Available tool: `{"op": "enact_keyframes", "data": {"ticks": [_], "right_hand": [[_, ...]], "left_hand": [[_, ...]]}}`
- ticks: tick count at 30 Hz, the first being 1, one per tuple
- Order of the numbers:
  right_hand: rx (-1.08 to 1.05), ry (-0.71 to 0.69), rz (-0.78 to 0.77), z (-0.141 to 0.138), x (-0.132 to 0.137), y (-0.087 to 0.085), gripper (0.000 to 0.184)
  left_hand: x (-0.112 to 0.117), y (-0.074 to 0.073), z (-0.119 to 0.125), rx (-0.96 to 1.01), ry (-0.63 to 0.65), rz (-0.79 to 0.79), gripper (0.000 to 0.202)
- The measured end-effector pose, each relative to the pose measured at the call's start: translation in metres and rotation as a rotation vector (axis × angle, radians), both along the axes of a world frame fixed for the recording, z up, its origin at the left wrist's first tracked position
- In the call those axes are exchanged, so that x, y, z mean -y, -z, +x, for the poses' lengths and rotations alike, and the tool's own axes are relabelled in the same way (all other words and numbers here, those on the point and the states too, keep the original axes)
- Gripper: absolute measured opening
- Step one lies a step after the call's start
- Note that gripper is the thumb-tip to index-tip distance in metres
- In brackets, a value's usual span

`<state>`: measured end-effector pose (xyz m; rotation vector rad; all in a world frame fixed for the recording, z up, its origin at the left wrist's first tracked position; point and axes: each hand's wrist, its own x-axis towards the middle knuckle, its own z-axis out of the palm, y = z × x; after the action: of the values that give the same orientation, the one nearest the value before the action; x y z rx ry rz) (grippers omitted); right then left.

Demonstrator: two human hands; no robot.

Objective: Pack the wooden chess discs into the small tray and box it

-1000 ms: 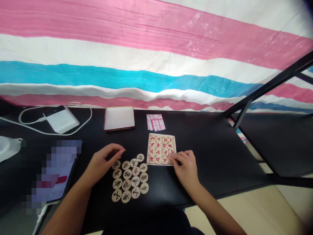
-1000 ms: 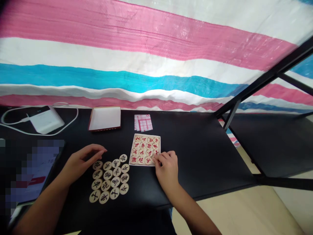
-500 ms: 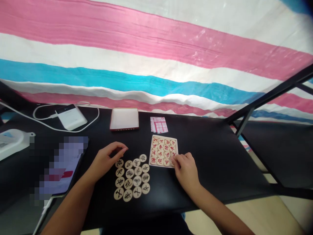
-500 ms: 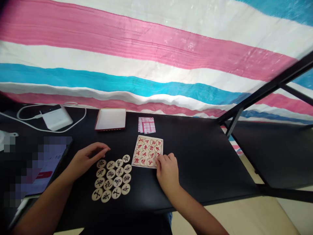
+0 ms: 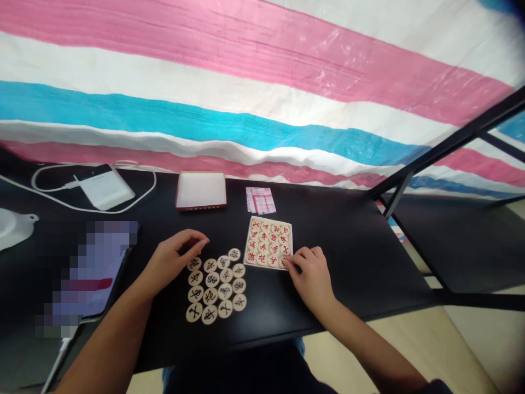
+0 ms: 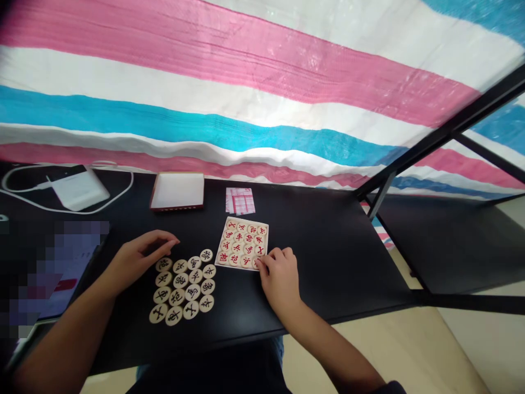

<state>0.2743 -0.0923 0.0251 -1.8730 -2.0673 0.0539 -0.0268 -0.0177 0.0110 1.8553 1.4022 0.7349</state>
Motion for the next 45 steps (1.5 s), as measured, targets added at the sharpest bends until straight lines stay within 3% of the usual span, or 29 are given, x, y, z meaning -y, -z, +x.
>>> {"op": "enact_keyframes", "data": {"ticks": [11, 18, 21, 29, 35, 40, 45], "right_hand": [[-0.127, 0.129, 0.064, -0.008, -0.016, 0.000, 0.021], [-0.243, -0.144, -0.070, -0.048, -0.030, 0.005, 0.037], [-0.240, -0.186, -0.165, -0.060, -0.033, 0.013, 0.045], [-0.301, -0.344, -0.211, -0.036, -0.032, 0.020, 0.045], [-0.316, -0.229, -0.071, -0.062, -0.037, 0.009, 0.028], [-0.142, -0.230, -0.110, -0.093, -0.040, -0.007, 0.026], [-0.042, -0.280, -0.188, -0.103, -0.044, -0.014, 0.024]], "left_hand": [[0.000, -0.001, 0.000, -0.028, -0.016, 0.039, 0.032], [0.000, 0.000, 0.001, -0.049, 0.028, 0.029, 0.029], [0.000, 0.001, 0.001, -0.054, 0.039, 0.029, 0.027], [0.002, 0.001, 0.002, -0.041, 0.075, 0.024, 0.023], [0.003, -0.001, 0.003, -0.047, 0.071, 0.043, 0.022], [0.002, -0.002, 0.001, -0.053, 0.047, 0.062, 0.022], [0.002, -0.001, 0.000, -0.036, 0.047, 0.058, 0.022]]}}
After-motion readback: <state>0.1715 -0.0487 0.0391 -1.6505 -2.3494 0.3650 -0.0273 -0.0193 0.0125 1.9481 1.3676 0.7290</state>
